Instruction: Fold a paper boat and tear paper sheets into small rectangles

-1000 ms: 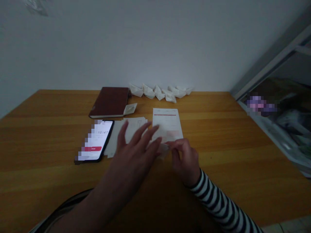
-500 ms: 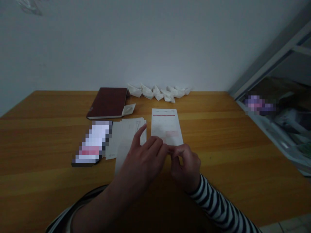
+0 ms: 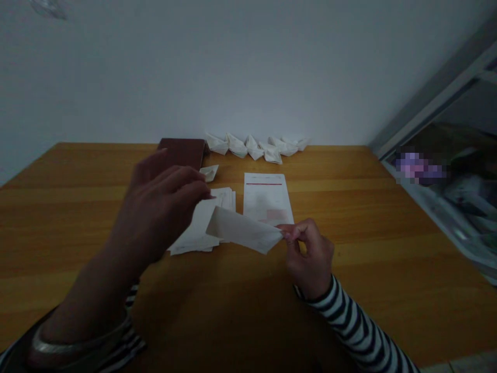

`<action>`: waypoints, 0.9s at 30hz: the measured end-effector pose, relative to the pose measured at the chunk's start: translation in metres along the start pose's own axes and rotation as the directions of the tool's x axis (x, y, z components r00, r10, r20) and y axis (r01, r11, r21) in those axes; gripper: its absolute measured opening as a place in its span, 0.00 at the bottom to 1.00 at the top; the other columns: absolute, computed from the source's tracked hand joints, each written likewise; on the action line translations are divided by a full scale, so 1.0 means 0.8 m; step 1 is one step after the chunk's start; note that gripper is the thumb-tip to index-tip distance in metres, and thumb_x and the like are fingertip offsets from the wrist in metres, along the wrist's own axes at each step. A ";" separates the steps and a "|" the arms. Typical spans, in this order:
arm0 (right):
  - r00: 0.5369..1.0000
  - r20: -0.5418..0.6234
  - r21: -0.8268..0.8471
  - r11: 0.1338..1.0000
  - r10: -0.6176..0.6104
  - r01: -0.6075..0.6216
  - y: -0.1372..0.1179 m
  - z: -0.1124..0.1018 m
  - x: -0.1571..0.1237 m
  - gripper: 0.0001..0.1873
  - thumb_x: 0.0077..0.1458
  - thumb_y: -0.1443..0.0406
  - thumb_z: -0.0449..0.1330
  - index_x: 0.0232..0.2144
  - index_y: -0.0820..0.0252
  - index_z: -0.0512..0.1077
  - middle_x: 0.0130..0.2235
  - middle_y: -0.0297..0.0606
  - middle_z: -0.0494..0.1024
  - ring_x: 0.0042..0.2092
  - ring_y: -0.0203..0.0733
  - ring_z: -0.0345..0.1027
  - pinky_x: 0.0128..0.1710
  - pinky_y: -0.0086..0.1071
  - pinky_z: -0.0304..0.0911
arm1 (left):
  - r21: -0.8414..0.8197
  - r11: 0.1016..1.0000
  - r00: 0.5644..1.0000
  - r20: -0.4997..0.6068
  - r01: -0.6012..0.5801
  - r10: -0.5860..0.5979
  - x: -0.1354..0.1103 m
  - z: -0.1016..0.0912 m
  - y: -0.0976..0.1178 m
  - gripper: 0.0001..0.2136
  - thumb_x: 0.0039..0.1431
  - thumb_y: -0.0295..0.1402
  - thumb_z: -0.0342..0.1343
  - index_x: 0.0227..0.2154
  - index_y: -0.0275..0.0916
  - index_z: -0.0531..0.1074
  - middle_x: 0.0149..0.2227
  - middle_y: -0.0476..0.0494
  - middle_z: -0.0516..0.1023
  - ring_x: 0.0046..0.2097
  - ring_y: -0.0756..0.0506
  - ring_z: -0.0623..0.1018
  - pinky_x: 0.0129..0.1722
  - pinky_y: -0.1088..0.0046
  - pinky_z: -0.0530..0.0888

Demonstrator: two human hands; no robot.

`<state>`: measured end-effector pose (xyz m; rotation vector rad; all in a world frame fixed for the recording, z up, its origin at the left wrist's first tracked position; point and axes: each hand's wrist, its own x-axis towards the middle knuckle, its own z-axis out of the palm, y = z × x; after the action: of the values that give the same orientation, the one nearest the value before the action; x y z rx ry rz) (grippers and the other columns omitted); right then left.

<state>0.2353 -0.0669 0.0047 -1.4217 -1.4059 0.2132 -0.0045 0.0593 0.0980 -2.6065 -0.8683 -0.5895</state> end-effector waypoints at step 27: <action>0.852 0.223 -0.127 0.853 -0.473 0.506 -0.027 0.007 -0.006 0.15 0.57 0.74 0.57 0.44 0.57 0.74 0.42 0.37 0.83 0.46 0.40 0.77 0.52 0.38 0.70 | -0.315 0.946 0.975 -0.222 -0.082 0.011 -0.083 0.032 0.105 0.14 0.59 0.19 0.53 0.47 0.36 0.72 0.40 0.42 0.83 0.40 0.46 0.81 0.48 0.64 0.76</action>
<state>0.2164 -0.0738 0.0161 -1.1532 -1.9379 -0.1242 0.0066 -0.0260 0.0290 -2.7650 -0.6863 -1.0608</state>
